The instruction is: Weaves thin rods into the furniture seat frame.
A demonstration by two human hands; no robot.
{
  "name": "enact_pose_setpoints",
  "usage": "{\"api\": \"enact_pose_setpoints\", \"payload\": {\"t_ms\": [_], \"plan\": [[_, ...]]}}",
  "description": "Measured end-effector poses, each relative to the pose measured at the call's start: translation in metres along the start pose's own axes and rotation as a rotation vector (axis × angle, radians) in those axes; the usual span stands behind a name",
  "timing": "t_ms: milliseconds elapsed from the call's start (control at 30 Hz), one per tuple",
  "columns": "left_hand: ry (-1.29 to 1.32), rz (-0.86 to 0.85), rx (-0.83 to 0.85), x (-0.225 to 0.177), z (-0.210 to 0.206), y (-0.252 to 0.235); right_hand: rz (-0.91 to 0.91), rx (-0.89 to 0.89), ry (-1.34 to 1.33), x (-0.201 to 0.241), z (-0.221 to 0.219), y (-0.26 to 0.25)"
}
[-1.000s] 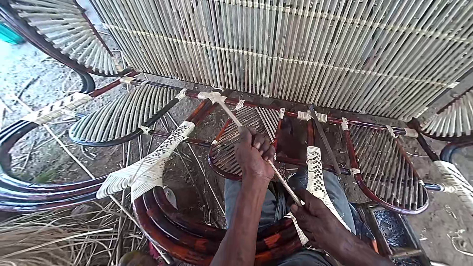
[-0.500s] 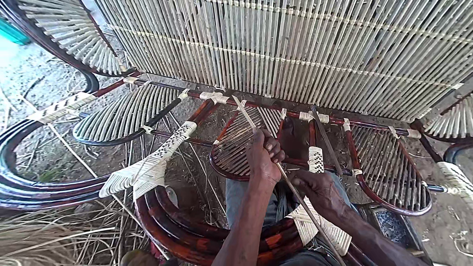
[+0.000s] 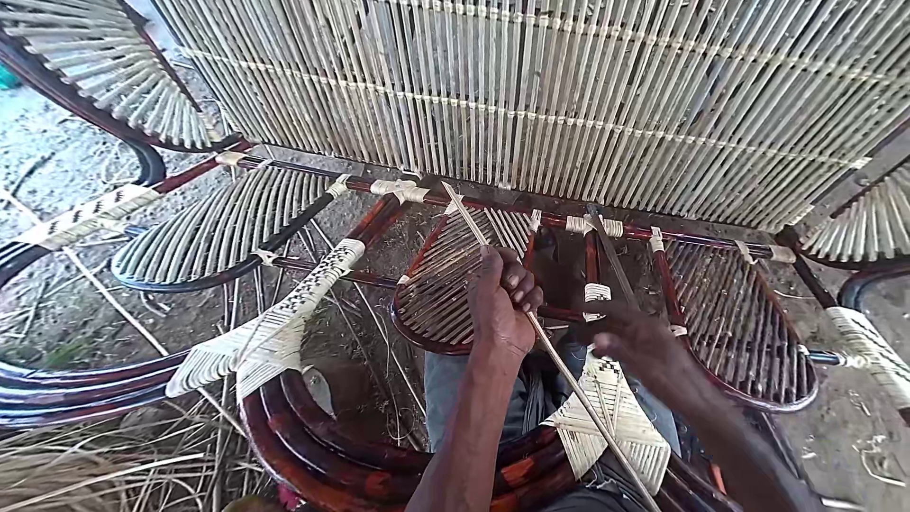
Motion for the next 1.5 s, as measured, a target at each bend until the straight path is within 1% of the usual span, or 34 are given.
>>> {"api": "enact_pose_setpoints", "payload": {"t_ms": [33,100,133,200,267,333,367,467,500,567,600,633,667,733,767,833,933,1100,1233,1367,1433,1500], "plan": [[-0.007,0.003,-0.003,0.001,-0.001,0.001,0.025,0.08,-0.042,0.007,-0.02,0.002],[-0.024,-0.002,0.001,0.002,0.0,0.005,0.087,0.149,-0.055,0.013,-0.047,0.002],[-0.035,-0.006,0.007,0.003,0.0,0.006,0.119,0.127,-0.041,0.013,-0.053,0.001],[-0.026,-0.007,0.019,0.004,0.002,0.006,0.15,0.018,-0.027,0.009,-0.053,-0.003],[-0.005,0.001,0.018,0.004,0.007,0.003,0.073,-0.094,-0.089,-0.002,-0.041,-0.003],[-0.008,0.0,0.019,0.004,0.013,0.001,-0.049,-0.126,-0.18,-0.018,-0.029,0.003],[-0.026,-0.002,0.036,0.005,0.015,0.002,-0.098,-0.073,-0.217,-0.024,-0.028,0.011],[-0.067,0.01,0.023,0.008,0.018,-0.001,-0.225,0.191,-0.221,-0.029,-0.045,0.052],[-0.076,0.011,-0.004,0.01,0.019,-0.004,-0.258,0.206,-0.215,-0.027,-0.05,0.065],[-0.108,-0.019,-0.083,0.008,0.021,-0.016,-0.309,0.111,-0.172,-0.027,-0.051,0.081],[-0.133,-0.06,-0.114,0.005,0.023,-0.024,-0.321,0.079,-0.179,-0.029,-0.05,0.084],[-0.169,-0.109,-0.122,-0.001,0.025,-0.033,-0.343,0.098,-0.257,-0.032,-0.049,0.083],[-0.208,-0.149,-0.114,-0.008,0.026,-0.043,-0.396,0.163,-0.403,-0.035,-0.05,0.081],[-0.241,-0.199,-0.103,-0.023,0.026,-0.064,-0.55,0.349,-0.705,-0.041,-0.053,0.076],[-0.245,-0.206,-0.098,-0.03,0.025,-0.074,-0.61,0.424,-0.811,-0.043,-0.054,0.072],[-0.242,-0.202,-0.109,-0.04,0.021,-0.091,-0.682,0.491,-0.881,-0.044,-0.055,0.066],[-0.175,-0.174,-0.161,-0.045,0.021,-0.114,-0.71,0.44,-0.836,-0.041,-0.062,0.061],[-0.089,-0.09,-0.159,-0.031,0.021,-0.139,-0.693,0.358,-0.827,-0.034,-0.07,0.061],[-0.064,-0.05,-0.129,-0.028,0.022,-0.146,-0.653,0.376,-0.81,-0.043,-0.068,0.058],[-0.094,-0.006,-0.086,-0.027,0.02,-0.136,-0.582,0.359,-0.595,-0.032,-0.066,0.035],[-0.138,0.034,-0.062,-0.014,0.017,-0.119,-0.588,0.355,-0.43,-0.021,-0.072,0.015],[-0.174,0.062,-0.033,0.002,0.017,-0.101,-0.63,0.341,-0.339,-0.017,-0.078,-0.005]]}}
Point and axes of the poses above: each hand's wrist, its own y-axis away from the middle knuckle, its own z-axis out of the back of the hand, x = y × z, the point moved 7 cm from there along -y, towards the middle knuckle, and after that the axes turned 14 degrees about -x, right-handed, at the moved point
